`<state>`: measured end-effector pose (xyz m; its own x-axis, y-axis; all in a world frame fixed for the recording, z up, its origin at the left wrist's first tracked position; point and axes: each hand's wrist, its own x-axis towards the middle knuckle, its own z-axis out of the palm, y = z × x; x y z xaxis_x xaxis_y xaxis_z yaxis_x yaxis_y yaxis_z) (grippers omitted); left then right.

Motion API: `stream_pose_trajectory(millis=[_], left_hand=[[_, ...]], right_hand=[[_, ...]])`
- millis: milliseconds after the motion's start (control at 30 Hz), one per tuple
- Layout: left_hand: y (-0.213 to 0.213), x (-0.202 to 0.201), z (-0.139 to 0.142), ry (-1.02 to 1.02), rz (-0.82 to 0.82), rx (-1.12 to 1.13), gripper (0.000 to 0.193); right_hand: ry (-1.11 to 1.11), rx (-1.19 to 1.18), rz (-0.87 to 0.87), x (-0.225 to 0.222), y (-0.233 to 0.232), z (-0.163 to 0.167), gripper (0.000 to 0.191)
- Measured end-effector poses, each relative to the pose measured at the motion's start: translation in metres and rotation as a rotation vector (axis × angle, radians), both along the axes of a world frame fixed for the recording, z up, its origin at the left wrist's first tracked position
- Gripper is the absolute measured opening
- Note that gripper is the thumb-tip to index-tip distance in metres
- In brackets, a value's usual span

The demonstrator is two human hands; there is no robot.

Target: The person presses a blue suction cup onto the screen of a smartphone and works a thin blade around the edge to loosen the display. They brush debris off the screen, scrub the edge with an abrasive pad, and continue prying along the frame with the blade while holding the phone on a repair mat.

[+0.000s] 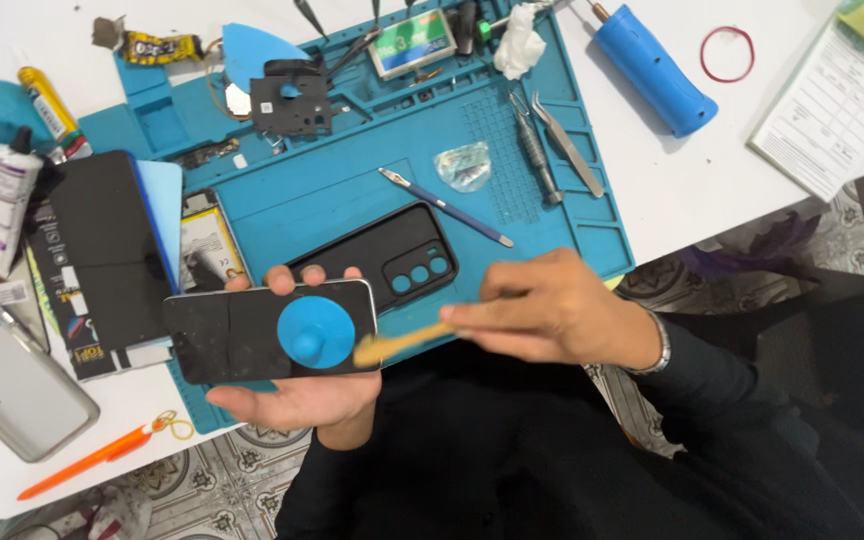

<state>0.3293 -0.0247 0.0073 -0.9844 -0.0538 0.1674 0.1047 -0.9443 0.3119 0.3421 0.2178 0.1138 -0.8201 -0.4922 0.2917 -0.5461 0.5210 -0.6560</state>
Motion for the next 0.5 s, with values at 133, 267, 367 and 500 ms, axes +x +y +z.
stream_pose_trajectory(millis=[133,267,367,500], left_hand=[[-0.008,-0.002,-0.015,-0.007,-0.008,-0.014,0.081],[-0.009,0.003,-0.022,0.018,-0.009,-0.028,0.076],[-0.014,0.006,-0.028,0.004,-0.018,-0.014,0.078],[-0.022,0.004,-0.034,0.035,-0.036,0.022,0.075]], right_hand=[[-0.001,0.016,-0.055,-0.006,-0.002,-0.009,0.039],[0.063,0.083,-0.021,0.003,0.000,-0.012,0.039],[0.053,0.072,-0.049,0.011,-0.007,-0.017,0.036],[0.049,0.148,-0.027,0.010,-0.025,-0.024,0.035]])
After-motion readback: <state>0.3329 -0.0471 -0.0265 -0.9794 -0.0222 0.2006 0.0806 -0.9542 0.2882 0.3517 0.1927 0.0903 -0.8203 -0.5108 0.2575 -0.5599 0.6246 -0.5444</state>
